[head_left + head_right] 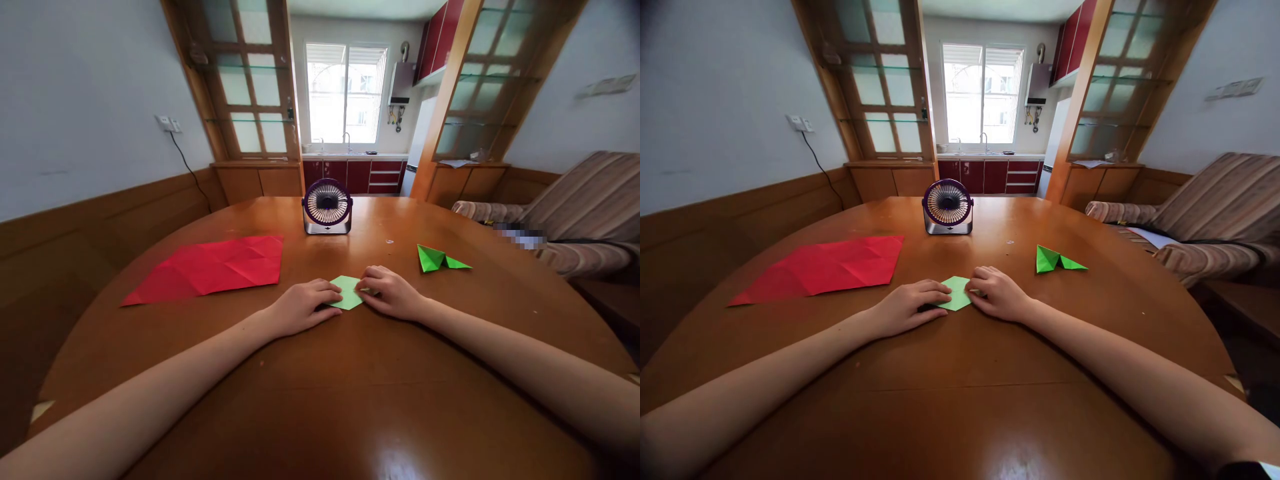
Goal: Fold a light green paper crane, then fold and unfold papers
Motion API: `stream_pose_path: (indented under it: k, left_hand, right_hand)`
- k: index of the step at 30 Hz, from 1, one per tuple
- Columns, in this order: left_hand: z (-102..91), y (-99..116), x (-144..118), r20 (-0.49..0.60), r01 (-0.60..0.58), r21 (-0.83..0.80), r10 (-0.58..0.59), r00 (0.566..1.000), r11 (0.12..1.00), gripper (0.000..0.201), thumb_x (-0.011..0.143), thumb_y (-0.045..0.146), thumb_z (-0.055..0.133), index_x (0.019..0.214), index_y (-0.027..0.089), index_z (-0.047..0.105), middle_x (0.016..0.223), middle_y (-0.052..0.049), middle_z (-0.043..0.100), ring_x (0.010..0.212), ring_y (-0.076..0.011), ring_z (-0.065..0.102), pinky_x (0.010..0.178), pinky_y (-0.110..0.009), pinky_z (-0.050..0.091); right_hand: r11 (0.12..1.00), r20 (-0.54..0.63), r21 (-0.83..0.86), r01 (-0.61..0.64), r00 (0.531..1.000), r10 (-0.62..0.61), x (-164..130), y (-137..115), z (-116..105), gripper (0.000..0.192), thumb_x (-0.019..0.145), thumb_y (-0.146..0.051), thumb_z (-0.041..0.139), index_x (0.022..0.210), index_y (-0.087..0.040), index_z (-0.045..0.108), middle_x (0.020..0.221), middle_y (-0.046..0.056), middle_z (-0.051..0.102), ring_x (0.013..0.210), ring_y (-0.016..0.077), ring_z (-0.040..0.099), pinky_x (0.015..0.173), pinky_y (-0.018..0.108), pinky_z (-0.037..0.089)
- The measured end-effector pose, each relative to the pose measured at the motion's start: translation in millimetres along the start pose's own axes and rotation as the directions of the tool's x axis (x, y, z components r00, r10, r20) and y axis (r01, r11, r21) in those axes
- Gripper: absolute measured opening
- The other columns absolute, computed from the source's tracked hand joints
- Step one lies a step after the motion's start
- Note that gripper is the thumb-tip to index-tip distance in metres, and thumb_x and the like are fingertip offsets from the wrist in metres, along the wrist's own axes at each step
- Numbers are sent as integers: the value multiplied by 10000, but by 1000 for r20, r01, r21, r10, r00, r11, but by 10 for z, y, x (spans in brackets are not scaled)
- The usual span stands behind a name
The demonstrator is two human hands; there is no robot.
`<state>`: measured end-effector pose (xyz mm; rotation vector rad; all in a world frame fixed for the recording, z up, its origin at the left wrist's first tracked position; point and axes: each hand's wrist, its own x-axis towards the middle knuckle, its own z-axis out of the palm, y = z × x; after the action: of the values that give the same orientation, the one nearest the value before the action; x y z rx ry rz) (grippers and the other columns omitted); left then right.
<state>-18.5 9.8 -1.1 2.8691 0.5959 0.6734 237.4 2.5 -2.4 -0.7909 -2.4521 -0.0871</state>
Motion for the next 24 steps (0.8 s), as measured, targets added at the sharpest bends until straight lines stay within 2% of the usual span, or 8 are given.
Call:
stream_pose_path:
  k: [3, 7, 14, 18, 24]
  left_hand:
    - [6, -14, -5, -32, 13, -35, -15, 999, 999, 226, 940, 341, 513, 1009, 176, 651, 1084, -75, 663, 1030, -178, 607, 911, -298, 479]
    - [-1, 12, -2, -55, 1, 18, 0, 999, 1000, 227, 957, 310, 479, 951, 166, 655, 988, -68, 675, 940, -166, 623, 842, -278, 490]
    - [9, 43, 6, -66, 35, 97, -28, 997, 995, 243, 970, 279, 424, 929, 164, 635, 898, -62, 668, 862, -160, 625, 771, -263, 491]
    - [41, 37, 17, -113, 113, 86, -103, 988, 990, 221, 949, 272, 449, 874, 164, 626, 877, -60, 654, 824, -158, 619, 746, -265, 490]
    - [66, 13, 39, -169, 227, 36, -218, 961, 973, 164, 895, 269, 535, 778, 168, 589, 921, -57, 627, 876, -173, 607, 792, -294, 492]
  right_hand:
    - [986, 60, 155, 63, 996, -73, -3, -13, -41, 142, 902, -229, 532, 944, -163, 651, 878, 78, 598, 790, 165, 554, 742, 303, 464]
    - [975, 81, 215, 48, 994, -67, 0, 2, -58, 131, 873, -232, 577, 945, -160, 659, 903, 84, 611, 817, 172, 564, 764, 318, 475]
    - [971, 80, 240, -4, 997, -16, 3, 20, -47, 134, 889, -279, 581, 905, -167, 653, 881, 71, 602, 803, 166, 559, 743, 310, 471]
    - [970, 84, 235, -63, 995, 44, 14, 23, -40, 180, 931, -280, 513, 866, -166, 637, 854, 65, 588, 776, 161, 546, 725, 301, 456]
    - [968, 92, 202, -150, 987, 133, 35, 7, -36, 182, 916, -280, 525, 795, -168, 601, 808, 47, 561, 751, 158, 526, 689, 280, 436]
